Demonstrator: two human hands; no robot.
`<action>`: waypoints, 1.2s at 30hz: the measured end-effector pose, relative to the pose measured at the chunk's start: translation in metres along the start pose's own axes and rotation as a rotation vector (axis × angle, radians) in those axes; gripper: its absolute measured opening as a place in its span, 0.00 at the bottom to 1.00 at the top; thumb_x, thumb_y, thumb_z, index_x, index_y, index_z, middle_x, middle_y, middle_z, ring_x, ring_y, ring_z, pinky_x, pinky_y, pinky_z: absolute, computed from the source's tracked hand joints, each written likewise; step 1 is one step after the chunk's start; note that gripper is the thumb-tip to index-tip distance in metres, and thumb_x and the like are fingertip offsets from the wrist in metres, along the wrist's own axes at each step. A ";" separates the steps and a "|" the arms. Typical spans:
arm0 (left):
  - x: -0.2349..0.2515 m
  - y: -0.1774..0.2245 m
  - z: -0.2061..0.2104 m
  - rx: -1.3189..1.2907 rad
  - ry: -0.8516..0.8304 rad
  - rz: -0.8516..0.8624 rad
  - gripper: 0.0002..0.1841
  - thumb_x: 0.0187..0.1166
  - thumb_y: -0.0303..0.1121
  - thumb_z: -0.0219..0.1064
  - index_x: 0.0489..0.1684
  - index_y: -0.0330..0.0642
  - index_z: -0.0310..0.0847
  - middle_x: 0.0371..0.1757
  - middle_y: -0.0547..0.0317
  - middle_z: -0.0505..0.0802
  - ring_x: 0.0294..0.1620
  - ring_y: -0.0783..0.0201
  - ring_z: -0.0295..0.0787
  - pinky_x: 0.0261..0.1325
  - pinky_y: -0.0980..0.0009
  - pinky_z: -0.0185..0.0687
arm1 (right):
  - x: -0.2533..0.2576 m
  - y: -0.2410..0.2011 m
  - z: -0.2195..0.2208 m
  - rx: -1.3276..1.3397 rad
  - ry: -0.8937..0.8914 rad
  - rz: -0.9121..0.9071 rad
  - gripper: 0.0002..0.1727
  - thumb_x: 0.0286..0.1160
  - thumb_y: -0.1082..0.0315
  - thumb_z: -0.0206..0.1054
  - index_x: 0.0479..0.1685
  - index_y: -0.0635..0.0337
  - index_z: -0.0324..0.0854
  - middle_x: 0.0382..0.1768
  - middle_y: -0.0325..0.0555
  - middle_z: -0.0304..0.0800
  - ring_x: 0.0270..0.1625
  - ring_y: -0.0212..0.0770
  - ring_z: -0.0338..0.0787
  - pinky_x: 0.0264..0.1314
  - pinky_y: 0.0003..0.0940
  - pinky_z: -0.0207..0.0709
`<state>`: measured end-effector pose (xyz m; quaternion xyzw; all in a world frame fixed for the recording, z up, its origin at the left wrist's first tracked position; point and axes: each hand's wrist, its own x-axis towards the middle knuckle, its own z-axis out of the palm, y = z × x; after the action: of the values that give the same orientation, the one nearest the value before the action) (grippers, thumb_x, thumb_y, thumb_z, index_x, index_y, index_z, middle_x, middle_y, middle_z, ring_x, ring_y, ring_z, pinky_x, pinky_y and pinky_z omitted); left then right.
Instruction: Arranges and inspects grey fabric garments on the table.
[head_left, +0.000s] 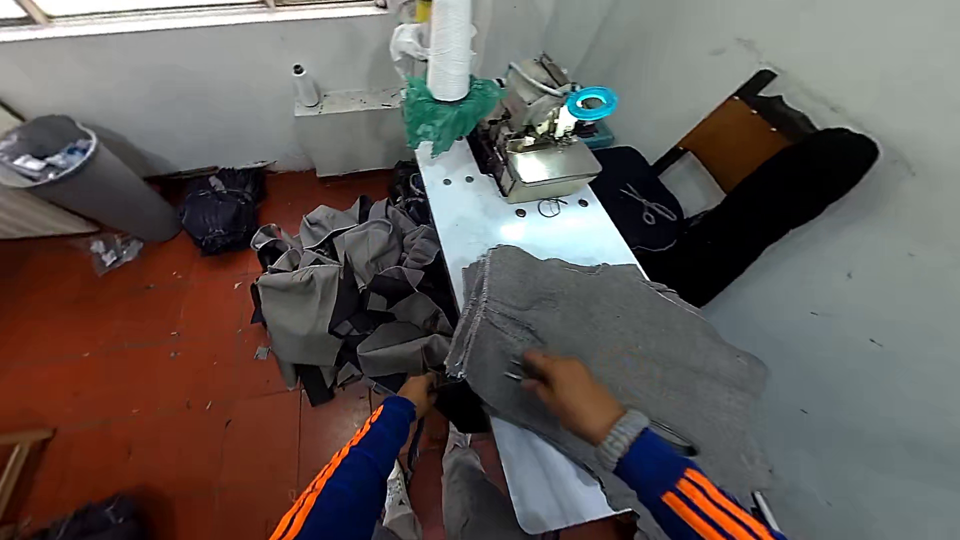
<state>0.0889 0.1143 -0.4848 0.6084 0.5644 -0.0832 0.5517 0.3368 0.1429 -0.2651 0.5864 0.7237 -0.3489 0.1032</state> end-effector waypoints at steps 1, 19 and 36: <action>-0.015 -0.003 -0.005 -0.009 0.005 -0.008 0.21 0.88 0.32 0.59 0.75 0.32 0.72 0.68 0.29 0.86 0.72 0.35 0.83 0.77 0.38 0.73 | 0.005 -0.015 0.014 -0.046 -0.057 0.021 0.24 0.79 0.63 0.67 0.73 0.60 0.78 0.55 0.67 0.90 0.59 0.68 0.89 0.63 0.68 0.79; -0.187 0.034 -0.022 -0.054 0.323 0.095 0.22 0.90 0.33 0.51 0.79 0.33 0.67 0.58 0.33 0.90 0.60 0.40 0.90 0.67 0.44 0.82 | 0.036 -0.065 0.090 0.067 0.136 0.158 0.24 0.91 0.53 0.53 0.71 0.63 0.78 0.59 0.66 0.89 0.67 0.65 0.88 0.70 0.64 0.77; -0.215 0.027 0.007 -0.473 0.379 0.272 0.18 0.84 0.30 0.51 0.67 0.29 0.74 0.56 0.38 0.88 0.57 0.51 0.87 0.64 0.51 0.81 | 0.024 -0.077 0.095 -0.015 0.221 0.029 0.21 0.93 0.56 0.51 0.71 0.56 0.80 0.52 0.66 0.92 0.59 0.69 0.91 0.61 0.69 0.79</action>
<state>0.0382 -0.0121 -0.3161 0.5377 0.5744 0.2393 0.5690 0.2340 0.0972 -0.3184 0.6308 0.7248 -0.2751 0.0321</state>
